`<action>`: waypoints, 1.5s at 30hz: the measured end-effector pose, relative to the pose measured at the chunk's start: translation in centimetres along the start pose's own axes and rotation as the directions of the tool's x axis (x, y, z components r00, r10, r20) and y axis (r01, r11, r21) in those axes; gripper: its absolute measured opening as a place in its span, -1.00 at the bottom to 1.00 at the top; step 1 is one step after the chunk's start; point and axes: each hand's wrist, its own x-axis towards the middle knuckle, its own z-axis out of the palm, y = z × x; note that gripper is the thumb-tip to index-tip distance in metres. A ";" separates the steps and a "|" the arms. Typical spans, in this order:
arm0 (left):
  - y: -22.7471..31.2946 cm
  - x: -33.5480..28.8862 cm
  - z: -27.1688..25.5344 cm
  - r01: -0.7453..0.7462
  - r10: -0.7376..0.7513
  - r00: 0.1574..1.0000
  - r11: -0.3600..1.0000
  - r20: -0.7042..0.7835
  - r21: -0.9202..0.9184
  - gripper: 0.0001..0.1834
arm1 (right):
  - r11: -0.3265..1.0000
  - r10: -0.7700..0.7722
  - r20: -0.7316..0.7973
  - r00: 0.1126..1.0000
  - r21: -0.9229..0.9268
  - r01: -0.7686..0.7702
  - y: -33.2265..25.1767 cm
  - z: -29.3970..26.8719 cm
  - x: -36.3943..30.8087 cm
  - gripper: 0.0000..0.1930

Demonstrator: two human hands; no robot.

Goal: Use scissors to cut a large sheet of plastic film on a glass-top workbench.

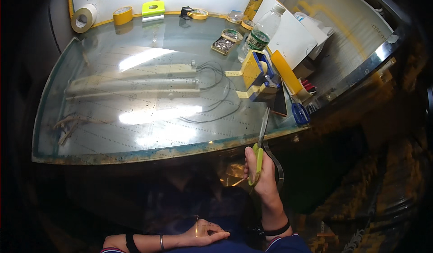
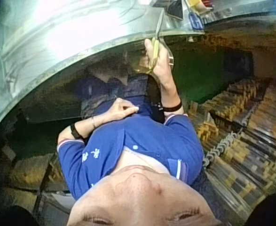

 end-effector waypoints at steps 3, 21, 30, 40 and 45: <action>-0.1 0.1 0.0 0.017 -0.017 1.000 1.000 0.006 0.020 -0.65 | 1.000 -0.011 -0.029 1.000 -0.017 0.011 -0.4 -0.1 0.3 -0.66; 0.6 0.4 -0.4 0.108 -0.115 0.992 0.987 0.053 0.117 -0.59 | 0.997 -0.042 -0.070 0.997 0.058 0.046 -1.4 -0.7 1.6 -0.69; 0.4 0.3 -0.5 0.146 -0.150 0.986 0.987 0.067 0.068 -0.56 | 0.998 -0.034 -0.063 0.997 0.049 0.037 -2.4 -1.0 1.9 -0.67; 0.0 0.4 -0.6 0.157 -0.162 0.984 0.985 0.080 0.068 -0.56 | 0.998 -0.051 -0.055 0.997 0.017 0.052 -3.4 -1.5 2.6 -0.67; 0.3 0.4 -0.7 0.163 -0.168 0.984 0.984 0.066 0.077 -0.57 | 0.995 -0.103 -0.096 0.990 0.001 0.103 -3.5 -1.5 3.4 -0.67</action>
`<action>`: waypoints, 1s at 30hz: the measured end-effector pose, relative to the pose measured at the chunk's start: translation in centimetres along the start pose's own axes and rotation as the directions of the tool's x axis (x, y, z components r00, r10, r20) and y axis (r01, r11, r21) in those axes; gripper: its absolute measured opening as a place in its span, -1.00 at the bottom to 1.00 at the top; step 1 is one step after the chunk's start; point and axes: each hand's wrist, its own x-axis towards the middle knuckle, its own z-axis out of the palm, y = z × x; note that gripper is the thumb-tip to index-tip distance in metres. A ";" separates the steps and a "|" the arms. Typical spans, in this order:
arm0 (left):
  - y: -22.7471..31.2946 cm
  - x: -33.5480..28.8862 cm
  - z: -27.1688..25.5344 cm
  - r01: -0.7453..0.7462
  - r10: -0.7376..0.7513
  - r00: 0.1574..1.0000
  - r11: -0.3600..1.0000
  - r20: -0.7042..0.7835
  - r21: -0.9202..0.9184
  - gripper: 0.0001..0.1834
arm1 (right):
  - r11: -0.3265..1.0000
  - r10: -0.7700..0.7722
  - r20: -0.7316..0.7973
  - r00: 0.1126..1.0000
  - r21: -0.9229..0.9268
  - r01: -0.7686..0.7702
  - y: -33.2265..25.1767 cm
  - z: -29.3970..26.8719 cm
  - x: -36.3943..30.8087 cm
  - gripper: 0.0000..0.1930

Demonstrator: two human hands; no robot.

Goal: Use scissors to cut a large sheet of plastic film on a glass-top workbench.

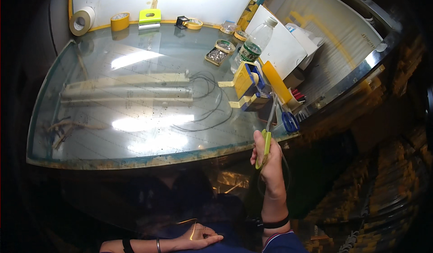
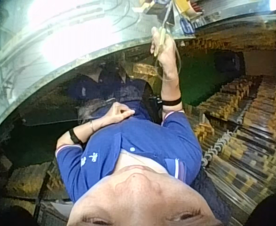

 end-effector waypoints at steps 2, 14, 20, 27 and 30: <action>-0.2 -0.1 0.3 -0.061 0.060 0.997 0.998 -0.054 -0.015 -0.57 | 1.000 -0.007 -0.038 0.999 -0.003 0.007 -0.5 0.1 0.5 -0.67; 0.8 -1.1 0.7 -0.238 0.224 0.957 0.969 -0.182 -0.063 -0.65 | 1.000 0.001 -0.012 1.000 -0.011 -0.001 -2.5 -0.5 0.6 -0.66; 0.0 -1.3 0.7 -0.253 0.243 0.933 0.967 -0.265 -0.003 -0.67 | 0.996 -0.060 -0.023 0.998 0.063 0.062 -2.0 -1.2 1.5 -0.66; 0.0 -10.3 -7.2 0.092 -0.086 0.951 0.996 -0.296 0.005 -0.69 | 0.996 -0.051 0.022 0.998 0.072 0.049 -2.1 0.3 -0.4 -0.64; 0.7 -18.3 -11.2 0.194 -0.195 0.893 0.980 -0.406 -0.043 -0.75 | 0.984 0.078 0.179 0.981 0.142 -0.104 -0.2 1.4 -3.2 -0.65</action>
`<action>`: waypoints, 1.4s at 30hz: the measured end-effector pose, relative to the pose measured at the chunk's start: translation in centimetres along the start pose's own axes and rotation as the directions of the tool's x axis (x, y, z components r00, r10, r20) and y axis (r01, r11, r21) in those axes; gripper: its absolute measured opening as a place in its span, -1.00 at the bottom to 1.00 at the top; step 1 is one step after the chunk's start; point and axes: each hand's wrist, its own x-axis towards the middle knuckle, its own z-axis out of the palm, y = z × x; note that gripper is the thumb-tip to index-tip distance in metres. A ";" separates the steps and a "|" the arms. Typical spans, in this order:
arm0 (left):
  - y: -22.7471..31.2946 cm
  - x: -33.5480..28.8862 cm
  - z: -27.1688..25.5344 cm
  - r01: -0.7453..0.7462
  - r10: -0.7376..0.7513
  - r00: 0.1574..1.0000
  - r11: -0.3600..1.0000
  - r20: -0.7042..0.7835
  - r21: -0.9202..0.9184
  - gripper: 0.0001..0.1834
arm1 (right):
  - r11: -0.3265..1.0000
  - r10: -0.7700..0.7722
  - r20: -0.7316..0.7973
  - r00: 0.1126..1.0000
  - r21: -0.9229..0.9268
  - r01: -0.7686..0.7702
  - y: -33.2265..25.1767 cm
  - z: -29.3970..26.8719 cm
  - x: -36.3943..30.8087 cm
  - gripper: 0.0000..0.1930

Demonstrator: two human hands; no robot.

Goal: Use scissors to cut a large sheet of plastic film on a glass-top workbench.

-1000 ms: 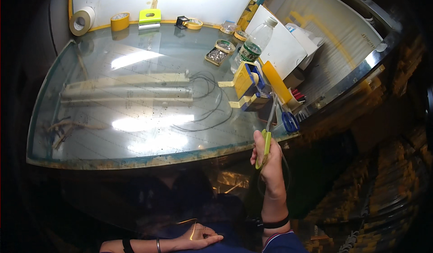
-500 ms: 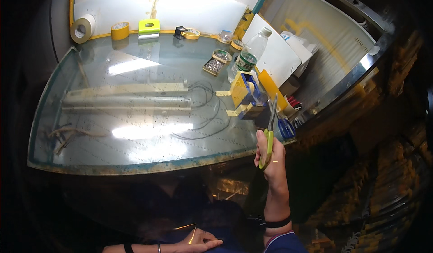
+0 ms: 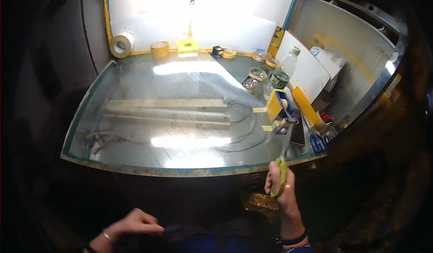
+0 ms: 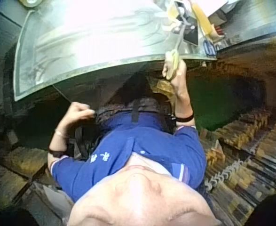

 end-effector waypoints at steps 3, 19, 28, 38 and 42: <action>-1.8 -6.5 -3.7 -0.096 -0.049 0.877 0.957 -0.478 -0.274 -0.81 | 0.984 0.156 0.196 0.968 0.059 -0.171 3.2 2.2 -2.7 -0.67; 9.6 9.1 6.7 -0.323 0.306 0.940 0.646 -0.153 -0.691 -0.62 | 0.930 0.245 0.472 0.847 0.133 -0.343 6.7 5.0 -8.3 -0.73; 10.9 14.6 9.1 -0.159 0.074 0.987 0.307 -0.143 -0.938 -0.46 | 0.884 0.424 0.300 0.855 0.069 -0.462 8.3 5.0 -6.9 -0.67; 8.8 13.1 7.6 -0.426 0.244 0.905 0.553 -0.349 -0.716 -0.53 | 0.871 -0.027 0.504 0.863 -0.412 0.268 9.0 1.4 -7.5 -0.78; 9.4 11.8 6.2 -0.515 0.362 0.854 0.497 -0.373 -0.698 -0.54 | 0.706 -0.127 0.540 0.832 -0.540 0.459 10.0 -1.6 -5.7 -0.74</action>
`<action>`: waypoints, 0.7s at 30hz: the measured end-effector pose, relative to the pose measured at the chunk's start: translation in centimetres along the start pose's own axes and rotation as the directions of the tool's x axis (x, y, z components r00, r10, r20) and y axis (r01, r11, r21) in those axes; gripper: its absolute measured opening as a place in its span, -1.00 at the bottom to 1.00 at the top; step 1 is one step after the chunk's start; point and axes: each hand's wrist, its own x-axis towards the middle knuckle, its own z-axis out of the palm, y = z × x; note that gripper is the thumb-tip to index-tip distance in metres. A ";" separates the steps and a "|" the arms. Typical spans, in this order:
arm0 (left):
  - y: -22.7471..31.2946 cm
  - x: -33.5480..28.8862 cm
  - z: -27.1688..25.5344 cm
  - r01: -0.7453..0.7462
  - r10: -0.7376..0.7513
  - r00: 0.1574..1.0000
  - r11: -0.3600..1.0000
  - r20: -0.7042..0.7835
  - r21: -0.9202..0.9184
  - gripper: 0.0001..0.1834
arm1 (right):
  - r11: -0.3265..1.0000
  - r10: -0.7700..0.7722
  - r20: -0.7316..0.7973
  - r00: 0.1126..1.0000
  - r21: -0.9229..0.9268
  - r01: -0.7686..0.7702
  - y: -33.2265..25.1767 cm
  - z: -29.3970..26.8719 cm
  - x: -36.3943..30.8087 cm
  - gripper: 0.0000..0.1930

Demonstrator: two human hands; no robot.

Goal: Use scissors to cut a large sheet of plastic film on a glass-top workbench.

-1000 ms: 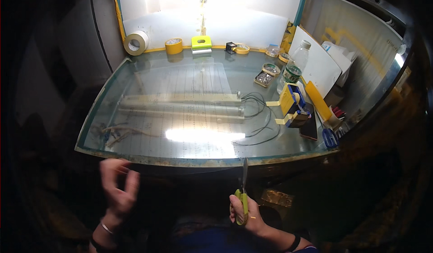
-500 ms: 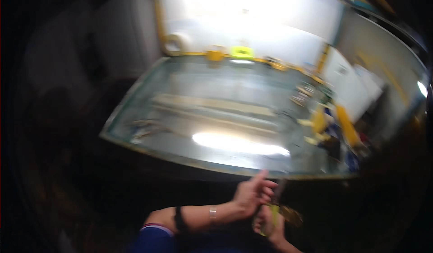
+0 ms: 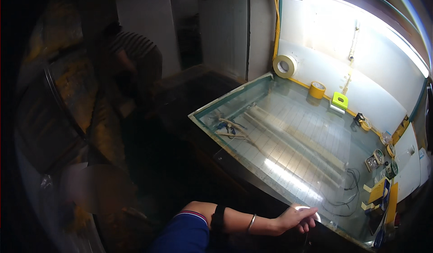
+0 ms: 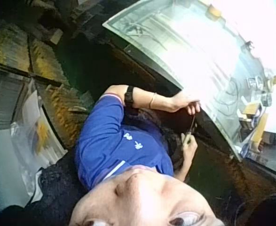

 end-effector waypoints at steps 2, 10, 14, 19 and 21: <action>1.1 -0.3 0.4 -0.019 0.018 1.000 1.000 -0.022 -0.012 -0.57 | 0.983 0.102 -0.072 0.992 -0.143 -0.112 1.0 -0.7 -0.1 -0.62; -0.2 -1.0 0.6 0.041 -0.043 0.998 0.999 -0.049 -0.028 -0.64 | 0.959 0.261 -0.259 0.930 -0.042 -0.281 2.5 -3.2 -1.5 -0.61; -2.6 0.1 0.2 0.104 -0.105 0.994 0.993 -0.028 -0.050 -0.65 | 0.998 -0.041 -0.473 0.880 0.026 0.061 4.1 -3.4 -2.3 -0.63; -4.2 1.0 0.3 0.161 -0.162 0.987 0.984 -0.013 -0.072 -0.66 | 0.730 0.240 -0.332 0.912 0.681 0.056 -0.7 -3.7 -2.4 -0.62; -4.8 1.6 0.7 0.148 -0.147 0.989 0.987 0.017 -0.057 -0.67 | 0.550 0.167 -0.239 0.956 0.828 0.111 -0.2 -2.6 -2.0 -0.52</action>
